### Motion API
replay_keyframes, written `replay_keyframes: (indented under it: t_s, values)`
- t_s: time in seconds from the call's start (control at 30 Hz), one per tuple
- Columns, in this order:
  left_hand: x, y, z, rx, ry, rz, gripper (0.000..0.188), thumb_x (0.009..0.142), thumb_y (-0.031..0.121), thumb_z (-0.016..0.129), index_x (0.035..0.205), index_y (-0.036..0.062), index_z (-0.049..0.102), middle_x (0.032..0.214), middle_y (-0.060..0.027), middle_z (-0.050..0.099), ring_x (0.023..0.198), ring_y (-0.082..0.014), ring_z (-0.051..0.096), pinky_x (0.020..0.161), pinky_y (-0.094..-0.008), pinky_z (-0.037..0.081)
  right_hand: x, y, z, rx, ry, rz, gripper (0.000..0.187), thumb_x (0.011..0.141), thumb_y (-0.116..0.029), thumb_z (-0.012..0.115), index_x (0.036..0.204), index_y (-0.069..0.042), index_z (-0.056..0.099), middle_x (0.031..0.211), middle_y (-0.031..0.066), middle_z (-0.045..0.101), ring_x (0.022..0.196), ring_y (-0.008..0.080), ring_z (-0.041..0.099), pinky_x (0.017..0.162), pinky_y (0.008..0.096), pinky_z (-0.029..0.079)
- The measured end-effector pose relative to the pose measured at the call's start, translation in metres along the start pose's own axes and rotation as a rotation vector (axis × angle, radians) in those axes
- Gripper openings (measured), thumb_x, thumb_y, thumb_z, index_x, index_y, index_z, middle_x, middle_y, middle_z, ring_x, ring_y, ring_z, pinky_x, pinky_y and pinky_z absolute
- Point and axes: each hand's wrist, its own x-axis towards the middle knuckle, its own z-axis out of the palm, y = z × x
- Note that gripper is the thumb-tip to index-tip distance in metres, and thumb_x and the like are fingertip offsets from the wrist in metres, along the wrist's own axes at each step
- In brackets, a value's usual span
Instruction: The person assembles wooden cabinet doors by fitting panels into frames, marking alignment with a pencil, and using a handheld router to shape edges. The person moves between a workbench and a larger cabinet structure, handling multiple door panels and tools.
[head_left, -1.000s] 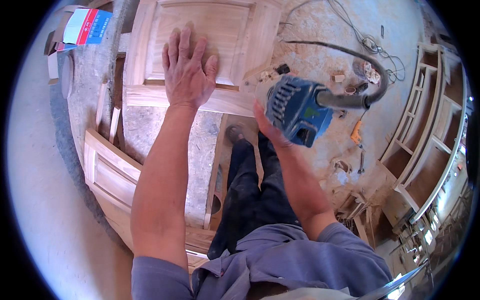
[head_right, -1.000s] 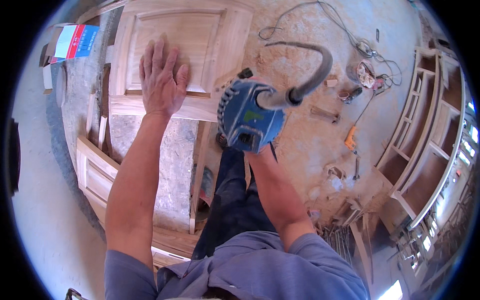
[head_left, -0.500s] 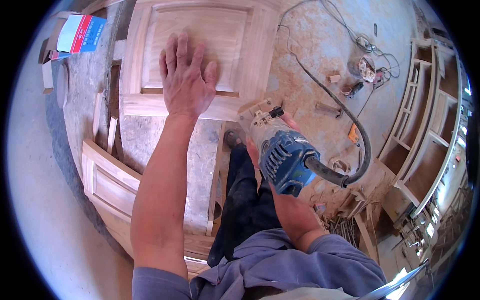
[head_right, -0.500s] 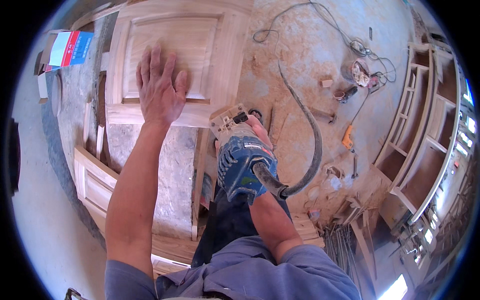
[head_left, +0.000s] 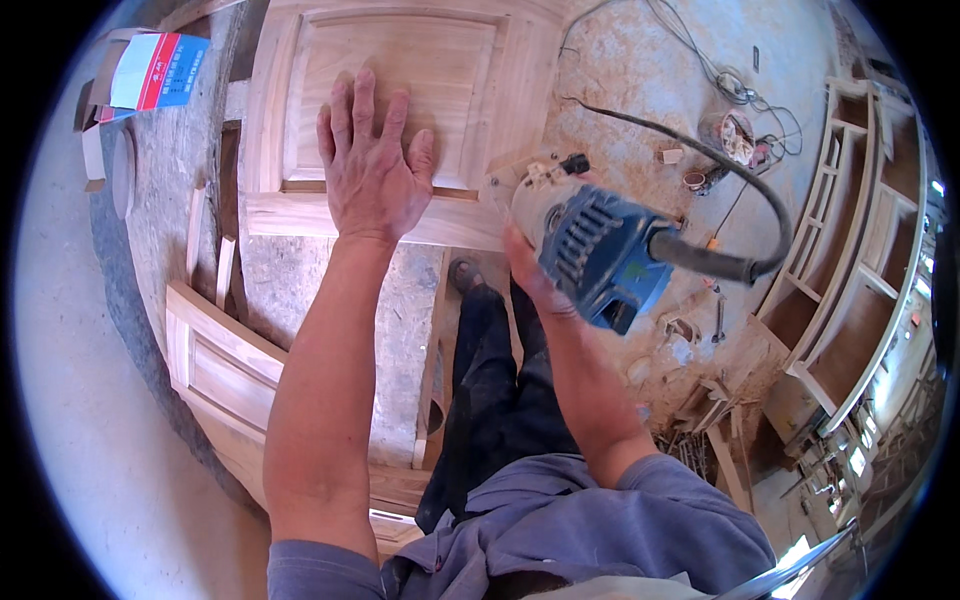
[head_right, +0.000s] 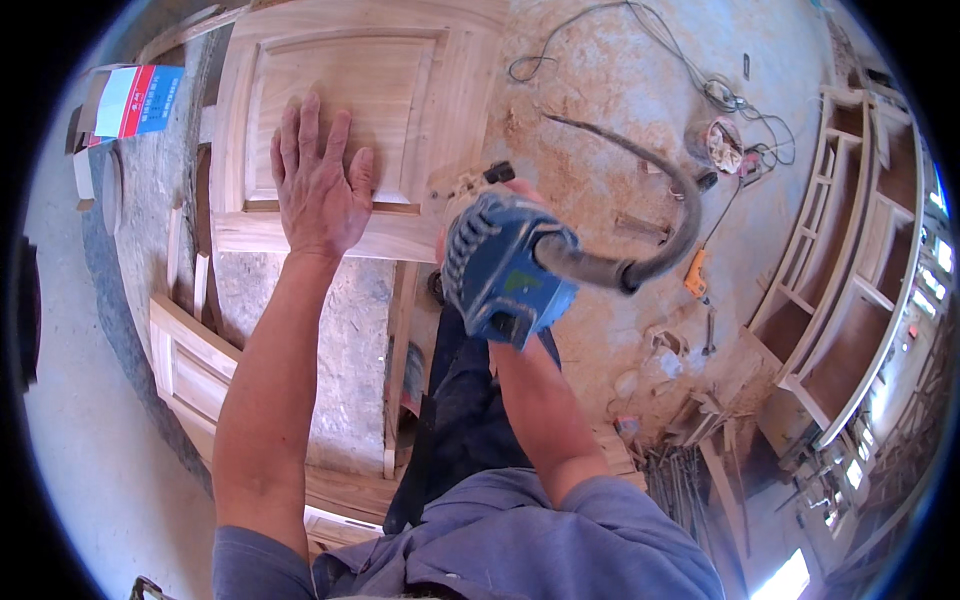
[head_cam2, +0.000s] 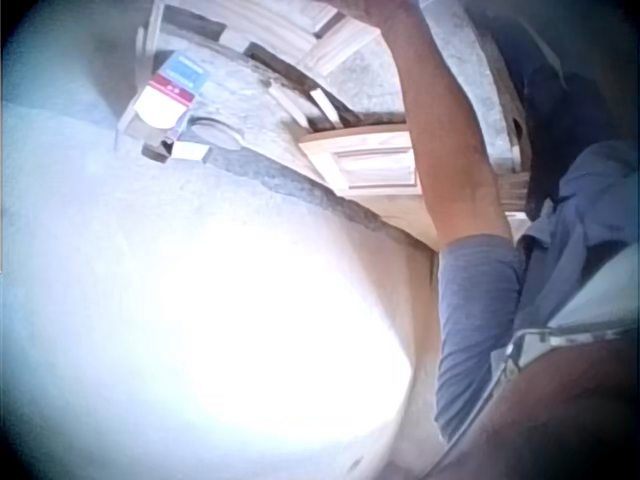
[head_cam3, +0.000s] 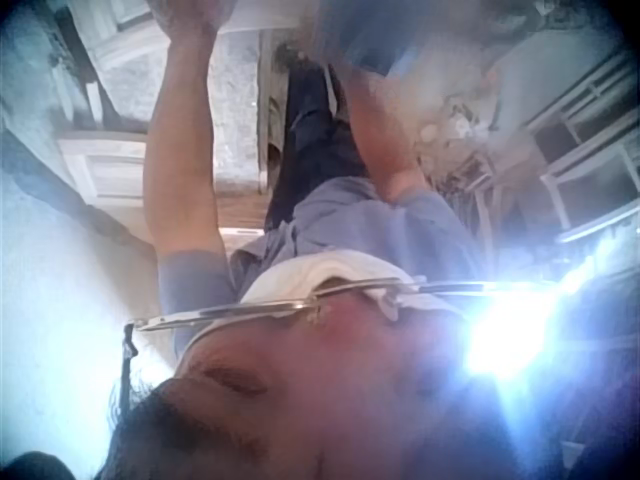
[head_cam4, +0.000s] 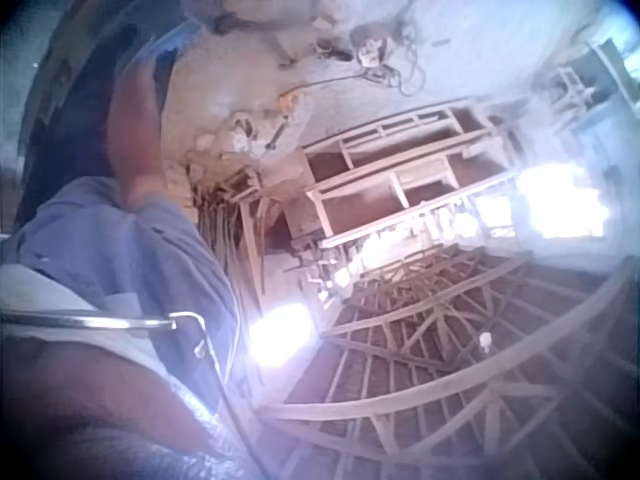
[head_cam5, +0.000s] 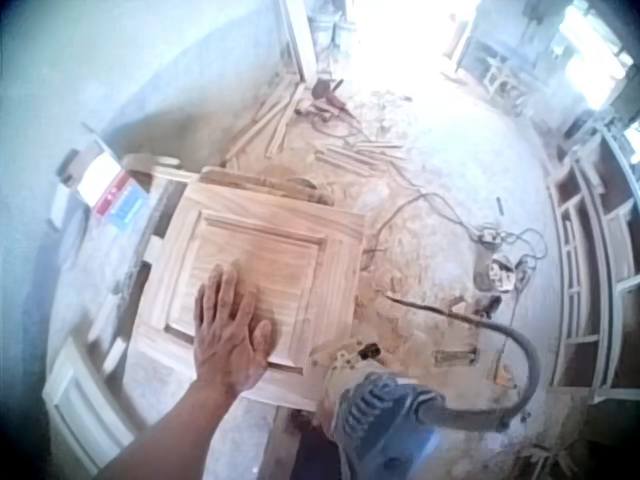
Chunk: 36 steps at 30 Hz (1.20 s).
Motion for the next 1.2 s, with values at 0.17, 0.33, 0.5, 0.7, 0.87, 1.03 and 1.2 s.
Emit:
replay_keyframes:
  t_s: [0.17,0.33,0.5,0.7,0.87,1.03,1.2]
  values:
    - [0.0,-0.001,0.0,0.001,-0.001,0.003,0.051,0.098,0.038,0.052,0.14,0.0098,0.056,0.16,-0.0131,0.031,0.15,-0.0365,0.023,0.122,-0.0515,0.015,0.012,0.058,0.017,-0.3,-0.075,-0.22,0.057,0.078,-0.012,0.081,0.126,0.0,0.051,0.125,0.0093,0.058,0.114,0.0224,0.058,0.1,0.0364,0.046]
    - [0.001,0.0,-0.001,-0.016,-0.005,0.0,0.049,0.096,0.036,0.052,0.139,0.0119,0.056,0.161,-0.0135,0.03,0.149,-0.0384,0.023,0.122,-0.053,0.015,0.069,0.021,0.026,-0.025,0.139,-0.25,0.06,0.068,-0.002,0.085,0.121,0.001,0.057,0.12,0.0122,0.063,0.106,0.0232,0.064,0.093,0.0378,0.053]
    - [0.005,0.001,-0.007,-0.04,-0.026,-0.005,0.049,0.096,0.035,0.051,0.139,0.0116,0.055,0.162,-0.0146,0.029,0.149,-0.0402,0.023,0.121,-0.0543,0.015,0.115,0.012,0.035,0.132,0.27,-0.194,0.058,0.064,-0.007,0.087,0.116,0.001,0.061,0.114,0.0116,0.065,0.1,0.0224,0.065,0.089,0.0369,0.054]
    - [0.008,0.003,-0.012,-0.061,-0.063,-0.026,0.05,0.096,0.034,0.052,0.139,0.0091,0.054,0.162,-0.0164,0.027,0.15,-0.0413,0.021,0.121,-0.0549,0.015,0.159,0.013,0.038,-0.004,0.257,-0.223,0.051,0.064,-0.009,0.086,0.109,0.0,0.064,0.106,0.0101,0.066,0.093,0.0203,0.065,0.083,0.0347,0.053]
    - [0.01,0.003,-0.015,-0.078,-0.116,-0.042,0.055,0.092,0.033,0.053,0.144,0.012,0.051,0.164,-0.0165,0.024,0.151,-0.0422,0.017,0.122,-0.0557,0.012,0.186,0.023,0.042,0.033,0.274,-0.156,0.049,0.063,-0.01,0.086,0.106,0.0,0.065,0.101,0.009,0.067,0.09,0.0223,0.065,0.082,0.0364,0.053]
    - [0.012,0.002,-0.015,-0.096,-0.096,-0.027,0.054,0.093,0.032,0.052,0.142,0.0107,0.049,0.164,-0.0178,0.024,0.15,-0.0445,0.019,0.122,-0.0565,0.013,0.211,0.014,0.046,-0.05,0.328,-0.237,0.047,0.064,-0.013,0.087,0.105,0.0,0.067,0.099,0.0092,0.069,0.086,0.0237,0.066,0.081,0.0377,0.053]
    - [0.012,0.002,-0.015,-0.073,-0.122,-0.034,0.054,0.095,0.036,0.048,0.145,0.0134,0.046,0.165,-0.0169,0.023,0.151,-0.0432,0.018,0.122,-0.0567,0.013,0.224,0.016,0.047,-0.037,0.284,-0.161,0.044,0.065,-0.013,0.086,0.102,0.0,0.068,0.1,0.0096,0.069,0.089,0.0221,0.066,0.082,0.0373,0.053]
